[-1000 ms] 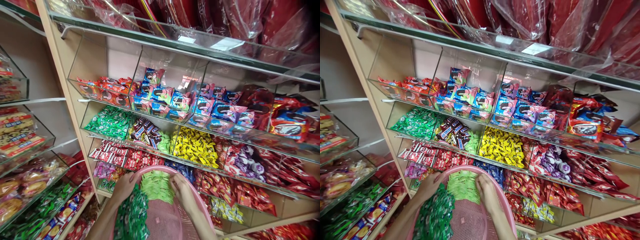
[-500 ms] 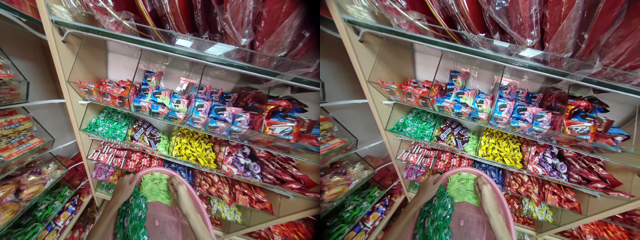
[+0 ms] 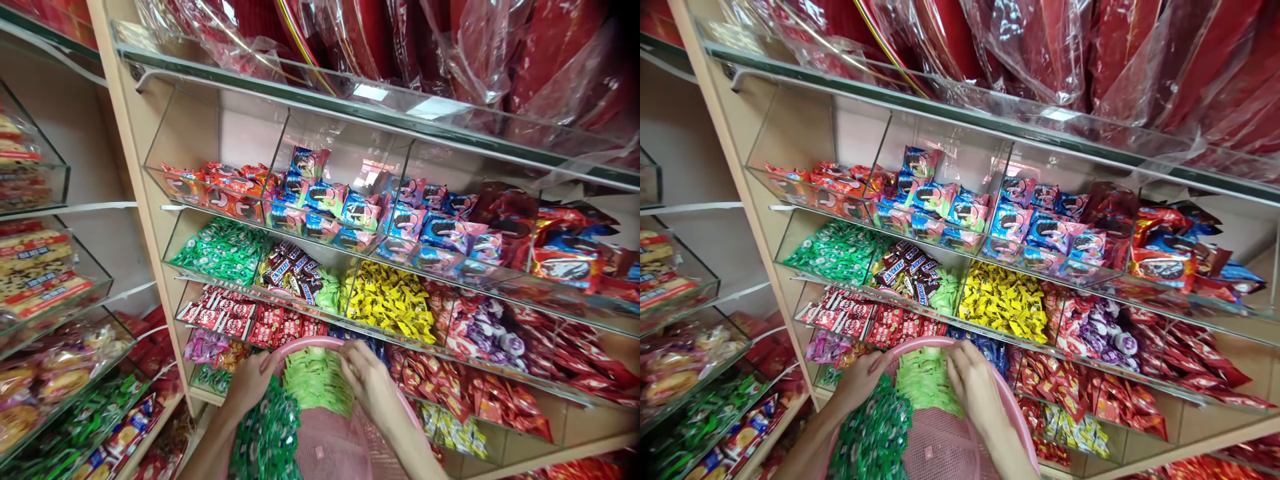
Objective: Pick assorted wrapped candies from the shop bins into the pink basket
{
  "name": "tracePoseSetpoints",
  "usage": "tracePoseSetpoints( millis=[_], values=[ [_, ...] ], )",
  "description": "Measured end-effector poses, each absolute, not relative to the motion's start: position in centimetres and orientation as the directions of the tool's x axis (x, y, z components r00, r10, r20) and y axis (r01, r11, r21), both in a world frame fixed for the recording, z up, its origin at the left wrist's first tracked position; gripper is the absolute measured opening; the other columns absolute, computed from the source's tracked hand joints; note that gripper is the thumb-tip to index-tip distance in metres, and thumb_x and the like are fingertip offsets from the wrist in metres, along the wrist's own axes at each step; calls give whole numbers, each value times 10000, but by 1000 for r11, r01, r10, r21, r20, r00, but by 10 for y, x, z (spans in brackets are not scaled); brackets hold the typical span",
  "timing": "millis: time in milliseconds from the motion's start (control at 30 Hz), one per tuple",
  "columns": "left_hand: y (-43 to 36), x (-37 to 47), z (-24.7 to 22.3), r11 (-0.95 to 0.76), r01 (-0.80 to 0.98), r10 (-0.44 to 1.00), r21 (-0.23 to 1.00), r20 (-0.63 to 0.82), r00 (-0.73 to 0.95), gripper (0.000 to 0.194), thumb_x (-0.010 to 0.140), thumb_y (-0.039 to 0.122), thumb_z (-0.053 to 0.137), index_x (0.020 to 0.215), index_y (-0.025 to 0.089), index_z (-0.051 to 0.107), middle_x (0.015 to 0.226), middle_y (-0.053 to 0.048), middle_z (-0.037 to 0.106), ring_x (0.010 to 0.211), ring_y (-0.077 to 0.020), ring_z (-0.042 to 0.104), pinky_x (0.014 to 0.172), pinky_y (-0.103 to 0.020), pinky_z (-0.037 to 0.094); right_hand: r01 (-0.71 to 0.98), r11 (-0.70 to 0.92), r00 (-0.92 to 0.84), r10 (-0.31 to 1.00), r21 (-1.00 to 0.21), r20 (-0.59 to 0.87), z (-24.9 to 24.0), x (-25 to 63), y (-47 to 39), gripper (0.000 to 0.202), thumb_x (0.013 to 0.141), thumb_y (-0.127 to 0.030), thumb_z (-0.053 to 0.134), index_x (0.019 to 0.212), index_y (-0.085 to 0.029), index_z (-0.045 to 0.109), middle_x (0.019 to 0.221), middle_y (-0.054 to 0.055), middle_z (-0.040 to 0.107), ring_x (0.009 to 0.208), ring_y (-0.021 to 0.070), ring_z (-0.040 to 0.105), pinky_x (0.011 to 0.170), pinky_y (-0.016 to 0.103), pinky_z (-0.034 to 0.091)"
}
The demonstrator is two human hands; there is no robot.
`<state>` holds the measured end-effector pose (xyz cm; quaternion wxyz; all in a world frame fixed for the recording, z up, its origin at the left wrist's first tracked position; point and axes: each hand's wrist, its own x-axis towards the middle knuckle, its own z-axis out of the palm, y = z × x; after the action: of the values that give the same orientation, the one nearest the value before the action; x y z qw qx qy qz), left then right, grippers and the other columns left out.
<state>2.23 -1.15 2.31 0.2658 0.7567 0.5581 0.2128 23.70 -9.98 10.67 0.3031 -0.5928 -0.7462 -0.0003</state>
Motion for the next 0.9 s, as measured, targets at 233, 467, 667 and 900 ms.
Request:
tracePoseSetpoints(
  millis=[233,467,667,900],
  values=[
    [-14,21,17,-221,699,956,681,11,292,424,822,494,263,584,179,415,510,37,384,538,-102,435,506,-186,209,955,122,-231,880,271,415,202,215,-27,254,839,-185,370,771,-150,612,768,102,584,818,216,477,709,347,296],
    [-17,10,18,-168,692,967,702,-17,252,410,816,480,285,567,178,406,525,36,407,552,-101,439,510,-185,223,908,-54,9,994,415,110,182,201,32,231,761,-70,436,771,-113,662,802,142,648,865,250,508,770,379,215],
    [-18,6,17,-171,694,969,699,-7,245,404,817,470,290,572,177,425,536,33,438,553,-102,447,517,-186,234,914,-54,13,994,402,105,179,200,30,236,765,-69,424,784,-121,653,826,141,643,883,246,507,766,378,247],
    [-16,10,20,-199,704,964,681,6,267,422,813,498,275,580,184,437,532,30,422,546,-110,435,517,-192,233,978,-8,-75,919,210,387,215,203,-23,192,815,-97,358,863,-120,542,830,128,599,793,199,526,622,284,354]
  ],
)
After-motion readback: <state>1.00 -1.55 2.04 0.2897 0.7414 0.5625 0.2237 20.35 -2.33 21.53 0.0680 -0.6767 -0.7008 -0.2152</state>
